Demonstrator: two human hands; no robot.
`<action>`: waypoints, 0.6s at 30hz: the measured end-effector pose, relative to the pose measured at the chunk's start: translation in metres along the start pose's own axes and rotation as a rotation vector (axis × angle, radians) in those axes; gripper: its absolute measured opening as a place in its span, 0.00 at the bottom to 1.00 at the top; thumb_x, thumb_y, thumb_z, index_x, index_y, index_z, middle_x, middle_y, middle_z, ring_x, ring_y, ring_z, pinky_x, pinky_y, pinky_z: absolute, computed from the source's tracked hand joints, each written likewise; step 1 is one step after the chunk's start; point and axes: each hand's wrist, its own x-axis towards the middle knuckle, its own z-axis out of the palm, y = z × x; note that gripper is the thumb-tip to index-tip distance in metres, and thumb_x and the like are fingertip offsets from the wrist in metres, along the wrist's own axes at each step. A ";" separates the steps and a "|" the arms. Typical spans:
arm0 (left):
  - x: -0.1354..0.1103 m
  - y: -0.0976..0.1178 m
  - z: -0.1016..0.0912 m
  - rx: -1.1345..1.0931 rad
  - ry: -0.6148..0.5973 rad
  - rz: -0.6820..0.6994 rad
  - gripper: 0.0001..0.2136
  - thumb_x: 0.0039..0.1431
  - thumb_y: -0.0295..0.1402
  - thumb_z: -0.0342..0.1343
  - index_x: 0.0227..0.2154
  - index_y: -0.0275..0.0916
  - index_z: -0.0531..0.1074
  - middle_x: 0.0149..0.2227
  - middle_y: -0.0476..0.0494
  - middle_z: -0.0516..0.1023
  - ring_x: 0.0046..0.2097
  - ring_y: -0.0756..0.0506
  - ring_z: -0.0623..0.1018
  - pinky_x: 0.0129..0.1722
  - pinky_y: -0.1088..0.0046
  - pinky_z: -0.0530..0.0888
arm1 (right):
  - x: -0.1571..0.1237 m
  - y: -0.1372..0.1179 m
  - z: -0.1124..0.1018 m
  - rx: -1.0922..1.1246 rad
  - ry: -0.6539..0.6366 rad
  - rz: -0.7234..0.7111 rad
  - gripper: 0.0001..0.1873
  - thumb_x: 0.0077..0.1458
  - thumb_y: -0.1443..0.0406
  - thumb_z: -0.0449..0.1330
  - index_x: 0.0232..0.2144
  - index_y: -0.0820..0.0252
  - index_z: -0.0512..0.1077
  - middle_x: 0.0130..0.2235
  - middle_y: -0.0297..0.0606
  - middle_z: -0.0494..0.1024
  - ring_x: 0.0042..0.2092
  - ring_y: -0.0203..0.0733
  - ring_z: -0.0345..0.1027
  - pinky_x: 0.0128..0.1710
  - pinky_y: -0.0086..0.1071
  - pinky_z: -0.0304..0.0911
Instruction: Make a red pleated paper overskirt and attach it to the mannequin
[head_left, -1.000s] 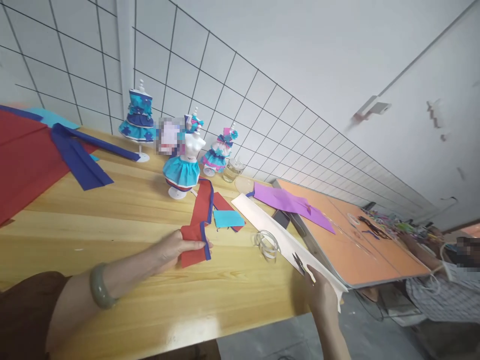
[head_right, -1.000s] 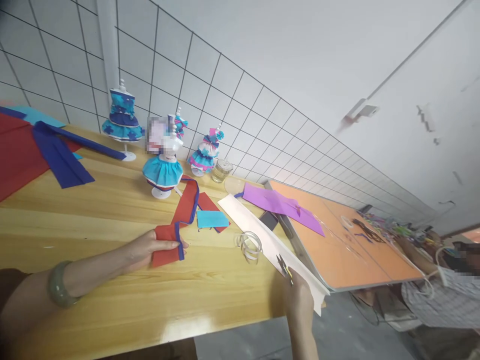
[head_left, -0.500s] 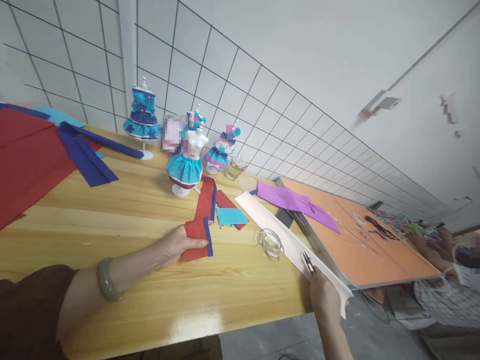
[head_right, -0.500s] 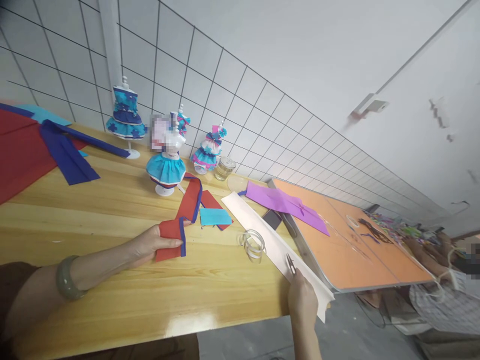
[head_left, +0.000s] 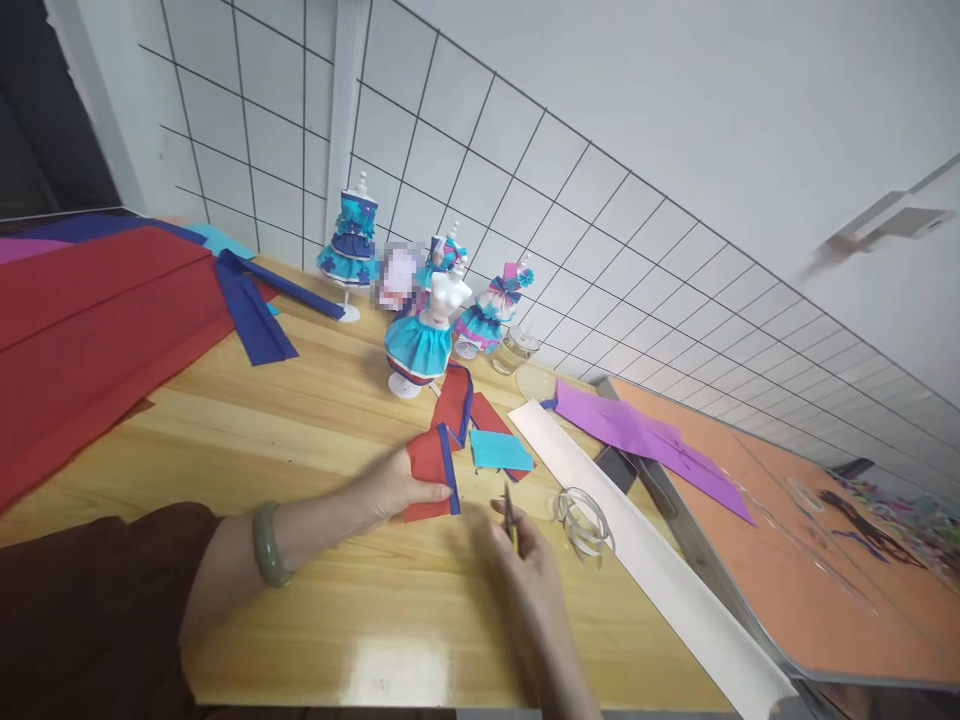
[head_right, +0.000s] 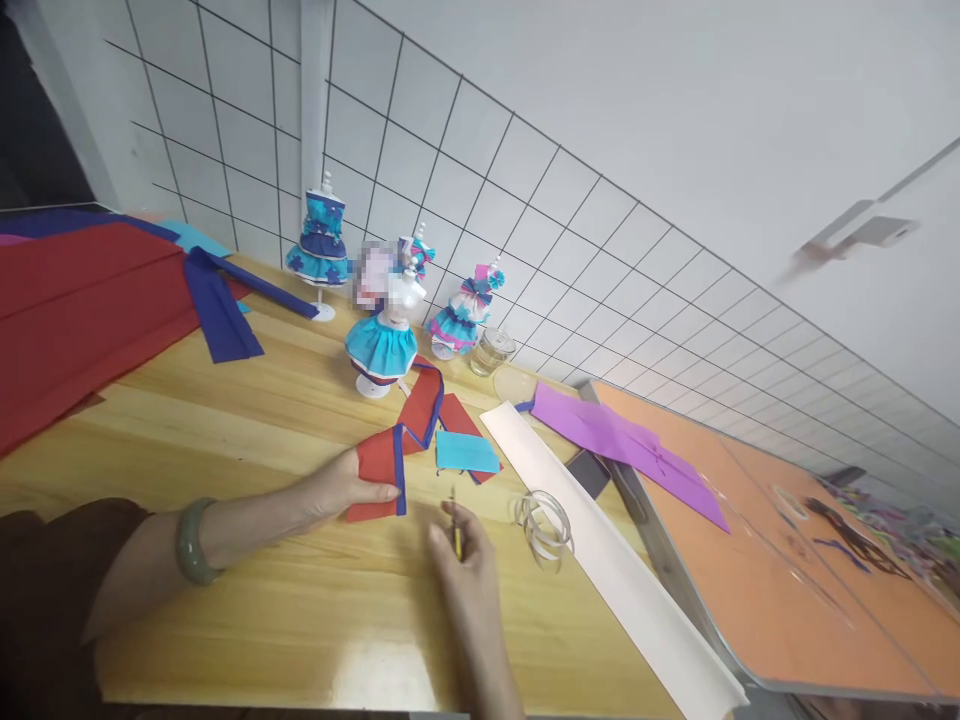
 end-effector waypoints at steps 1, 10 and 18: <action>0.000 0.001 0.000 0.002 -0.009 0.007 0.33 0.40 0.29 0.68 0.52 0.38 0.66 0.49 0.38 0.76 0.51 0.38 0.75 0.52 0.60 0.71 | 0.004 -0.004 0.011 0.007 -0.066 0.010 0.25 0.40 0.51 0.67 0.38 0.61 0.75 0.40 0.43 0.78 0.43 0.47 0.69 0.40 0.35 0.63; 0.007 0.000 -0.009 0.052 0.031 0.039 0.26 0.45 0.31 0.65 0.50 0.38 0.69 0.46 0.39 0.78 0.47 0.39 0.77 0.49 0.61 0.72 | 0.028 -0.002 0.049 0.153 -0.329 0.177 0.20 0.43 0.51 0.65 0.21 0.59 0.64 0.15 0.22 0.54 0.18 0.27 0.41 0.18 0.26 0.39; 0.015 0.000 -0.004 0.135 0.060 0.052 0.24 0.48 0.34 0.63 0.50 0.37 0.69 0.48 0.40 0.77 0.49 0.39 0.75 0.49 0.61 0.72 | 0.026 -0.002 0.039 0.346 -0.340 0.251 0.20 0.46 0.50 0.63 0.22 0.58 0.61 0.14 0.19 0.49 0.17 0.27 0.36 0.17 0.26 0.32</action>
